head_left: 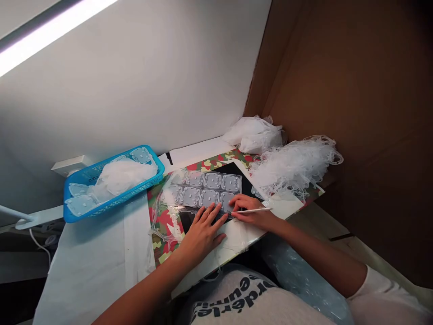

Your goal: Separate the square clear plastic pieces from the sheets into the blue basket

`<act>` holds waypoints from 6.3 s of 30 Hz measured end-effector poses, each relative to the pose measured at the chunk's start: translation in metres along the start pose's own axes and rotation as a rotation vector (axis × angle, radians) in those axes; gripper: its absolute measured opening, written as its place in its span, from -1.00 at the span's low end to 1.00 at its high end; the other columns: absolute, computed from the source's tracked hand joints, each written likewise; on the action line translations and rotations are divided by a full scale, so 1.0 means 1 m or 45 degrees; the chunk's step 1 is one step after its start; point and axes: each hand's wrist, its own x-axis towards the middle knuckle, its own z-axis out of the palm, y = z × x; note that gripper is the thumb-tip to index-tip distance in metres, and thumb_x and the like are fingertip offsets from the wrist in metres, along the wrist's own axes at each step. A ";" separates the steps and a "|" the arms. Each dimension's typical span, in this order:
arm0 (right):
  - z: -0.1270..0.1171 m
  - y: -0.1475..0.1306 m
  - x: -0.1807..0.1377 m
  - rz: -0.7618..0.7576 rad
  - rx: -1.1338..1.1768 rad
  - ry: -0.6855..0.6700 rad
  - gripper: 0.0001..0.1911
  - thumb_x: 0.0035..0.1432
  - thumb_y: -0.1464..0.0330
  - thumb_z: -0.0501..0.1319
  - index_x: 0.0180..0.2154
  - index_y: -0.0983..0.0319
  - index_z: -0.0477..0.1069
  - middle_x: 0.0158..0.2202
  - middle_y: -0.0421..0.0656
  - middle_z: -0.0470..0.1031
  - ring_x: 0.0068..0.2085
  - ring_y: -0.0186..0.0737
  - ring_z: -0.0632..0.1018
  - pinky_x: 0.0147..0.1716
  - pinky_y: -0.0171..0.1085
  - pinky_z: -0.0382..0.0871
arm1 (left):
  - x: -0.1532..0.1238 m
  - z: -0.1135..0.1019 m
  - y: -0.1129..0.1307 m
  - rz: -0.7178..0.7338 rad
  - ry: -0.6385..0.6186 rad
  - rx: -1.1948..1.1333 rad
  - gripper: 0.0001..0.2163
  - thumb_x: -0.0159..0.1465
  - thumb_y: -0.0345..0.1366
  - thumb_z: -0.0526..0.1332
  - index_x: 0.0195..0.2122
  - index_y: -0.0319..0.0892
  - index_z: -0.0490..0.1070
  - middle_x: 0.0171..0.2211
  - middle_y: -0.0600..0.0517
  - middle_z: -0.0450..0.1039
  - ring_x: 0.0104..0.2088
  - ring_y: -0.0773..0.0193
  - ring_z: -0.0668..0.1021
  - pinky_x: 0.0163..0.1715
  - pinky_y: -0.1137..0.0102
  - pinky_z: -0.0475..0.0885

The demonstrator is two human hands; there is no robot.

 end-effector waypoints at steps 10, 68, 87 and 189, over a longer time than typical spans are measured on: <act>0.008 -0.001 -0.004 -0.200 -0.261 -0.084 -0.85 0.29 0.42 0.10 -0.31 0.21 0.43 -0.04 -0.04 0.54 0.03 -0.09 0.50 0.04 -0.05 0.38 | -0.001 0.007 -0.002 -0.019 0.017 -0.012 -0.45 0.27 -0.21 0.25 0.28 0.05 0.19 0.44 -0.12 -0.37 0.38 -0.20 -0.06 0.25 -0.09 0.10; -0.033 0.033 0.036 0.128 0.065 0.313 -0.85 0.18 0.35 0.20 -0.45 0.19 0.38 -0.13 -0.10 0.57 -0.11 -0.13 0.57 -0.12 -0.18 0.40 | 0.065 -0.031 -0.013 -0.502 0.186 -0.435 -0.71 0.22 -0.45 0.10 -0.05 -0.11 0.42 -0.14 -0.05 0.44 -0.28 0.19 0.51 -0.29 0.33 0.38; -0.030 0.045 0.043 -0.030 -0.066 0.061 -0.84 0.21 0.39 0.21 -0.45 0.21 0.36 -0.09 -0.07 0.53 -0.08 -0.12 0.55 -0.10 -0.17 0.42 | 0.069 0.009 -0.004 -0.219 0.012 -0.102 -0.36 0.12 -0.60 0.05 0.28 -0.22 0.23 0.36 -0.25 0.02 0.38 -0.05 0.03 0.31 -0.02 0.00; 0.013 0.031 0.086 -0.279 -0.288 -0.014 -0.88 0.28 0.39 0.12 -0.32 0.19 0.41 -0.11 -0.04 0.55 -0.05 -0.08 0.51 -0.03 -0.08 0.39 | 0.043 -0.035 -0.032 -0.514 -0.234 0.218 -0.54 0.38 -0.06 -0.01 0.29 0.08 0.20 0.37 -0.15 0.03 -0.34 0.07 0.63 -0.48 0.26 0.47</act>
